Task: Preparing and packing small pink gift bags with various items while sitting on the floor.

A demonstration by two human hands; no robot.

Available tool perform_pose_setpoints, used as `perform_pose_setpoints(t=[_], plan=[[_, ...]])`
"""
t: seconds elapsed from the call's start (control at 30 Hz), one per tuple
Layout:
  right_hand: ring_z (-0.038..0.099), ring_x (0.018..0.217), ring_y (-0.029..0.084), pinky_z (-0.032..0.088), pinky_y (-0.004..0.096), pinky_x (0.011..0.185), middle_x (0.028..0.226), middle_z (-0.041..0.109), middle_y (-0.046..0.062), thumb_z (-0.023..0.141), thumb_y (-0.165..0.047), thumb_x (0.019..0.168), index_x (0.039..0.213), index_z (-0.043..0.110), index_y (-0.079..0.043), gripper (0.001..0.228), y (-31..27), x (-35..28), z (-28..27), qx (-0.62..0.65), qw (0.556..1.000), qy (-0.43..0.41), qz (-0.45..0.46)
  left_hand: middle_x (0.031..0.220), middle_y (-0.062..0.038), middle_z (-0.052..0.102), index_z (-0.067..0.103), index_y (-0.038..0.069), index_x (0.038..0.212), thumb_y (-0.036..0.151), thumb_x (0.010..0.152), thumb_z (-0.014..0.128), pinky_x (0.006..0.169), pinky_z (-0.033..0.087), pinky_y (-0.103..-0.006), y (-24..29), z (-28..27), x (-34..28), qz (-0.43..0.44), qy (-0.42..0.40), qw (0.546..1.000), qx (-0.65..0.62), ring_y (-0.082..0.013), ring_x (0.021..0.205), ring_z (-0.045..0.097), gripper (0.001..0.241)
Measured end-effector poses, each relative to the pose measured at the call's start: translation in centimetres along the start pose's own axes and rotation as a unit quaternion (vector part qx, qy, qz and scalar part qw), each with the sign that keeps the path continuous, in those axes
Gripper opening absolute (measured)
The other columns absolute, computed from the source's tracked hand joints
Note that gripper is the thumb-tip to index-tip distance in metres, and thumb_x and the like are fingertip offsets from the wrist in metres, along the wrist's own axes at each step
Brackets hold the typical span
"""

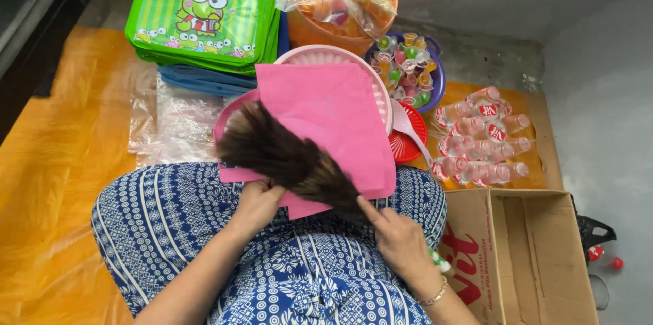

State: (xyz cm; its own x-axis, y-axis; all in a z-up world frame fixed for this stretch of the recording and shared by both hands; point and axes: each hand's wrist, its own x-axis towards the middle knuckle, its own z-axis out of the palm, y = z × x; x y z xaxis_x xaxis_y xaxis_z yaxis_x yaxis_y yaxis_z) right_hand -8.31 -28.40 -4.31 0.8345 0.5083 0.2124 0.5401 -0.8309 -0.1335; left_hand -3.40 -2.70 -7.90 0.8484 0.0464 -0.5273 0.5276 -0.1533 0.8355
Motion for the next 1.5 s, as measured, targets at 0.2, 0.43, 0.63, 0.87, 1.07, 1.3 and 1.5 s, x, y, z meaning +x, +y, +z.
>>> perform_pose_setpoints(t=[0.2, 0.43, 0.63, 0.87, 1.07, 1.3, 1.5], plan=[[0.047, 0.049, 0.013, 0.039, 0.029, 0.046, 0.060, 0.052, -0.005, 0.037, -0.023, 0.085, 0.126, 0.036, -0.041, 0.045, 0.9, -0.5, -4.1, 0.023, 0.903, -0.125, 0.410, 0.099, 0.000, 0.066, 0.068, 0.012, 0.091, 0.039, 0.075, 0.048, 0.089, 0.043, -0.0238, 6.3, -1.7, -4.2, -0.020, -0.080, 0.997, -0.009, -0.0147, 0.096, 0.060, 0.038], [0.040, 0.046, 0.011, 0.043, 0.029, 0.043, 0.057, 0.038, -0.003, 0.044, 0.006, 0.074, 0.126, 0.040, -0.016, 0.056, -1.6, 0.1, -3.7, 0.110, 0.992, 0.061, 0.020, 0.041, 0.001, 0.027, 0.032, 0.012, 0.048, 0.032, 0.084, 0.049, 0.042, 0.022, -0.0301, 1.5, 0.4, -1.5, 0.126, -0.046, 0.988, 0.081, -0.0120, 0.039, 0.029, 0.045], [0.058, 0.061, 0.022, 0.047, 0.044, 0.059, 0.073, 0.059, 0.000, 0.040, -0.023, 0.083, 0.126, 0.036, -0.040, 0.047, 2.9, 0.7, -4.1, -0.036, 0.946, -0.113, 0.302, 0.072, -0.005, 0.065, 0.065, 0.003, 0.076, 0.028, 0.082, 0.047, 0.059, 0.050, -0.0248, 4.2, -1.9, -3.5, 0.072, -0.089, 0.992, -0.058, -0.0149, 0.064, 0.061, 0.031], [0.043, 0.041, 0.007, 0.042, 0.022, 0.034, 0.057, 0.050, -0.005, 0.045, -0.004, 0.078, 0.123, 0.041, -0.022, 0.049, -1.1, -0.6, -2.8, 0.080, 0.992, -0.009, 0.094, 0.113, -0.011, 0.042, 0.027, 0.004, 0.105, 0.012, 0.071, 0.049, 0.084, 0.036, -0.0287, 2.4, -0.6, -2.1, 0.268, 0.076, 0.961, -0.005, -0.0206, 0.100, 0.047, 0.040], [0.055, 0.071, 0.021, 0.047, 0.033, 0.057, 0.086, 0.059, -0.001, 0.037, -0.024, 0.084, 0.121, 0.044, -0.037, 0.040, 2.5, 0.5, -5.6, 0.001, 0.898, -0.121, 0.424, 0.093, -0.009, 0.012, 0.014, 0.009, 0.093, 0.026, 0.080, 0.054, 0.072, 0.013, -0.0311, 3.2, -1.5, -3.2, 0.229, 0.091, 0.969, 0.025, -0.0179, 0.085, 0.006, 0.045], [0.044, 0.042, 0.007, 0.042, 0.018, 0.032, 0.055, 0.049, -0.006, 0.050, 0.001, 0.072, 0.124, 0.038, -0.023, 0.058, -1.3, -0.6, -2.9, 0.058, 0.998, 0.005, -0.001, 0.094, -0.005, 0.041, 0.007, 0.011, 0.103, 0.025, 0.077, 0.054, 0.068, 0.034, -0.0280, 2.8, -1.0, -2.7, 0.202, 0.056, 0.978, -0.009, -0.0151, 0.076, 0.046, 0.055], [0.058, 0.087, 0.029, 0.044, 0.043, 0.074, 0.102, 0.060, 0.003, 0.040, -0.030, 0.080, 0.121, 0.042, -0.041, 0.043, 2.8, 1.9, -4.5, -0.029, 0.909, -0.149, 0.389, 0.075, -0.004, 0.065, 0.063, 0.006, 0.086, 0.024, 0.078, 0.054, 0.053, 0.048, -0.0236, 4.0, -1.8, -4.1, 0.096, -0.033, 0.993, -0.065, -0.0135, 0.064, 0.060, 0.022]])
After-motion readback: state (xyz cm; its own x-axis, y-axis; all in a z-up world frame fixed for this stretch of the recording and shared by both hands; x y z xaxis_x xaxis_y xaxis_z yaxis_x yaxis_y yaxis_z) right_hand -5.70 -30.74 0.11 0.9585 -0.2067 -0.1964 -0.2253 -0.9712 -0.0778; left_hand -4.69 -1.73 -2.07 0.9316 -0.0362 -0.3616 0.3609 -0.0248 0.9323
